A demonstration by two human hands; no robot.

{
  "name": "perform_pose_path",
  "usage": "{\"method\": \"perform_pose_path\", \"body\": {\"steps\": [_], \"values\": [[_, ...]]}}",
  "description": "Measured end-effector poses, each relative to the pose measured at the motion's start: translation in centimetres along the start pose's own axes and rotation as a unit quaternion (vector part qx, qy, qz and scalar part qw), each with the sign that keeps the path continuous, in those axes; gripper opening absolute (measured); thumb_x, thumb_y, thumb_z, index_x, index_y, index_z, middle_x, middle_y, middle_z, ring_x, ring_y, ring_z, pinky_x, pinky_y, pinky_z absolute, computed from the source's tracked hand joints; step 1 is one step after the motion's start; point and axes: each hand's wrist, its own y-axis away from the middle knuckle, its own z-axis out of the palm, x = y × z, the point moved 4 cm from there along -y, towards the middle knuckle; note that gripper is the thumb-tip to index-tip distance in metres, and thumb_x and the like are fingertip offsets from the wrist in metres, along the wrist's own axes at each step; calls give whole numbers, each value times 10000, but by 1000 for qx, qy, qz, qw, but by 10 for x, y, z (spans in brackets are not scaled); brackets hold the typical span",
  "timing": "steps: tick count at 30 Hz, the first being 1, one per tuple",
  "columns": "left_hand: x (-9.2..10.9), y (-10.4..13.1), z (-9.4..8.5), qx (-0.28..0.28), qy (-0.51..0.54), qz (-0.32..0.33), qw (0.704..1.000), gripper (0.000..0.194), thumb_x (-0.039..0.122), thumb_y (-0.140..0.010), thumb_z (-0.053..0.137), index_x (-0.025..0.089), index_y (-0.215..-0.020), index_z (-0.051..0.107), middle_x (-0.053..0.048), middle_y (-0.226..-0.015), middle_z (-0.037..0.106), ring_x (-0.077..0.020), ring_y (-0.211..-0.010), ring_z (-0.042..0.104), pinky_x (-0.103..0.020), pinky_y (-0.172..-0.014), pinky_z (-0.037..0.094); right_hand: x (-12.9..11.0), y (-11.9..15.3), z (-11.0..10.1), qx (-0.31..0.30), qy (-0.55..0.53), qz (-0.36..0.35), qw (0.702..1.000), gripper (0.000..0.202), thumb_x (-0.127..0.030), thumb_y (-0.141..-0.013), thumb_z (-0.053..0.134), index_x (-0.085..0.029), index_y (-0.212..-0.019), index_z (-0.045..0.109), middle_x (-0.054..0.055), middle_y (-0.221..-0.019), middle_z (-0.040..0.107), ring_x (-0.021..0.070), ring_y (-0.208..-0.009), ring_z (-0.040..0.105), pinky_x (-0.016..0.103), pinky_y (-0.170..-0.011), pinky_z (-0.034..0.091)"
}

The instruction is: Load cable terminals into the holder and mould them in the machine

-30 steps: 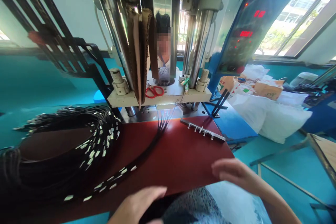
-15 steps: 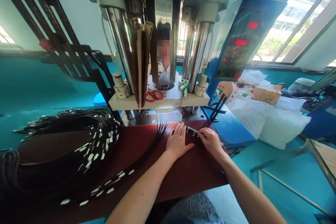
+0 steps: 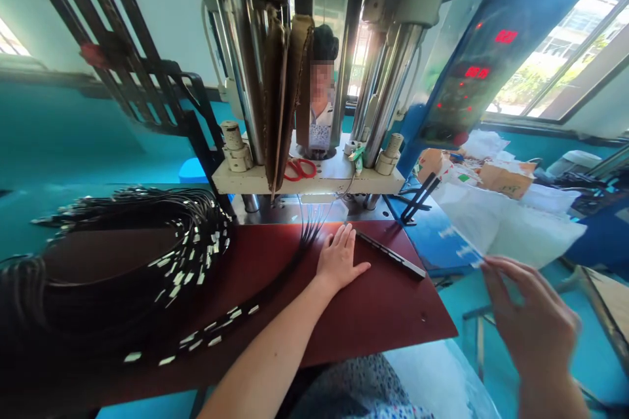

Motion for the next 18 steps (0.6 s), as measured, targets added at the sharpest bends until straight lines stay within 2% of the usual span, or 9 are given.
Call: {"method": "perform_pose_path", "body": {"steps": [2,3,4,6,8,11,13,15,18], "values": [[0,0,1,4,-2,0,1000,783,593,-768,429,102,-1360,283,-92,-1466,220,-224,-1344,179,-415,-1049,258,35,24,-6,-110,127,-15,986,253,-385,-883,387,-271,-871,612,92,-834,677,240,-725,629,380,-691,448],[0,0,1,4,-4,0,1000,776,593,-771,422,107,-1360,285,-90,-1467,219,-223,-1345,179,-415,-1049,258,48,36,-5,-153,153,-32,976,317,-431,-878,343,-267,-857,614,98,-766,678,252,-657,624,397,-641,442],[0,0,2,3,-7,-2,1000,770,593,-774,415,112,-1361,284,-88,-1468,217,-223,-1345,178,-414,-1050,256,58,46,0,-191,157,-46,968,366,-469,-868,319,-255,-859,615,100,-738,677,265,-646,623,407,-617,438],[0,0,3,2,-13,-5,1000,762,595,-778,402,121,-1362,282,-85,-1469,215,-219,-1347,176,-411,-1051,254,63,57,18,-227,111,-45,966,395,-492,-855,331,-221,-875,618,92,-776,683,271,-726,631,404,-660,453],[-1,0,4,4,-19,-5,1000,762,602,-779,393,125,-1363,282,-82,-1469,214,-218,-1349,172,-407,-1052,255,46,56,49,-256,17,-24,966,346,-446,-861,376,-199,-924,611,76,-891,681,239,-851,618,361,-756,459],[0,0,3,8,-23,-3,1000,767,613,-775,387,128,-1361,289,-77,-1469,217,-221,-1346,181,-403,-1055,252,-4,39,108,-305,-70,-31,949,299,-356,-869,419,-174,-1056,565,77,-1062,628,211,-997,552,311,-839,422],[0,1,1,12,-21,-5,1000,772,618,-769,395,129,-1358,295,-76,-1465,227,-224,-1340,198,-404,-1057,250,-37,28,143,-346,-38,-53,936,302,-337,-846,481,-153,-1075,549,93,-1062,611,230,-1000,530,321,-835,399],[1,1,-1,16,-17,-7,1000,776,618,-761,411,129,-1354,300,-74,-1461,242,-227,-1327,229,-407,-1054,256,-56,23,169,-369,27,-52,928,248,-337,-834,509,-152,-987,569,96,-980,613,244,-945,531,323,-769,390],[2,1,-3,26,-8,-8,1000,780,611,-751,434,126,-1348,304,-73,-1457,254,-228,-1305,271,-406,-1052,263,-64,23,184,-355,96,-45,929,169,-306,-846,493,-155,-889,556,89,-927,594,239,-910,519,311,-715,353]]}}
